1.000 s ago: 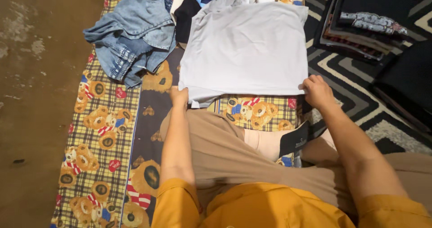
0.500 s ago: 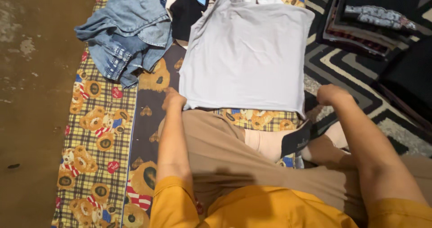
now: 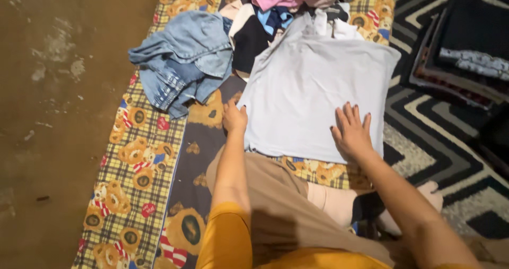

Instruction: The person folds a black graphic t-shirt, a light grey t-shirt, and a pair of light blue jeans on a patterned mat. Each item is smoothed, folded into a compact rectangle, and placed into a growing stack.

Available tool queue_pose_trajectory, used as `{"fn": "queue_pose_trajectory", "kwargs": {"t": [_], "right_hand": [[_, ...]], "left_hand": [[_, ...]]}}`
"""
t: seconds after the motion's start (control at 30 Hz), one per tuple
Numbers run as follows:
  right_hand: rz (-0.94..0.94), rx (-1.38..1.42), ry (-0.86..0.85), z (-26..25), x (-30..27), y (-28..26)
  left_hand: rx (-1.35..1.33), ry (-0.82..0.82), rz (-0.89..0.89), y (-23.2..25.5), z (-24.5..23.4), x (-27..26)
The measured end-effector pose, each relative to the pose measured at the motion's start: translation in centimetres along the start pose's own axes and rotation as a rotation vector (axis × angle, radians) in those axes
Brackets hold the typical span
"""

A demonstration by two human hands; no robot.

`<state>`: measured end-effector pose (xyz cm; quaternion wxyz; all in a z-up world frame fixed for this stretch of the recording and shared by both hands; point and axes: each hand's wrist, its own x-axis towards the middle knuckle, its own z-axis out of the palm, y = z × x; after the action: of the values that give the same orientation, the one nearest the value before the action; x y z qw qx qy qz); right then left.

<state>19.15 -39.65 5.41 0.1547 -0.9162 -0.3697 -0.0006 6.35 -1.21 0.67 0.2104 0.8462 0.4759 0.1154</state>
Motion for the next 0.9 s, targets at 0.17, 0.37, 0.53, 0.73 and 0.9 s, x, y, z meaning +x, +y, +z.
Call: {"fn": "queue_pose_trajectory", "kwargs": {"t": [0.17,0.37,0.53,0.73,0.9], "right_hand": [[0.054,-0.063,0.046,0.9,-0.1,-0.5],[0.063,-0.089,0.093,1.5,-0.1,-0.4],[0.063,-0.093,0.104,1.4,-0.2,-0.5],[0.067,-0.082,0.134,1.3,0.1,-0.5],[0.074,-0.078,0.126,1.6,0.1,-0.3]], "left_hand": [[0.078,-0.052,-0.169,-0.8,0.2,1.7],[-0.078,0.286,0.162,2.8,-0.7,3.6],[-0.151,0.267,0.432,8.0,-1.2,7.2],[-0.01,0.041,0.426,12.1,-0.1,10.4],[-0.158,0.153,0.105,11.5,-0.3,13.0]]}}
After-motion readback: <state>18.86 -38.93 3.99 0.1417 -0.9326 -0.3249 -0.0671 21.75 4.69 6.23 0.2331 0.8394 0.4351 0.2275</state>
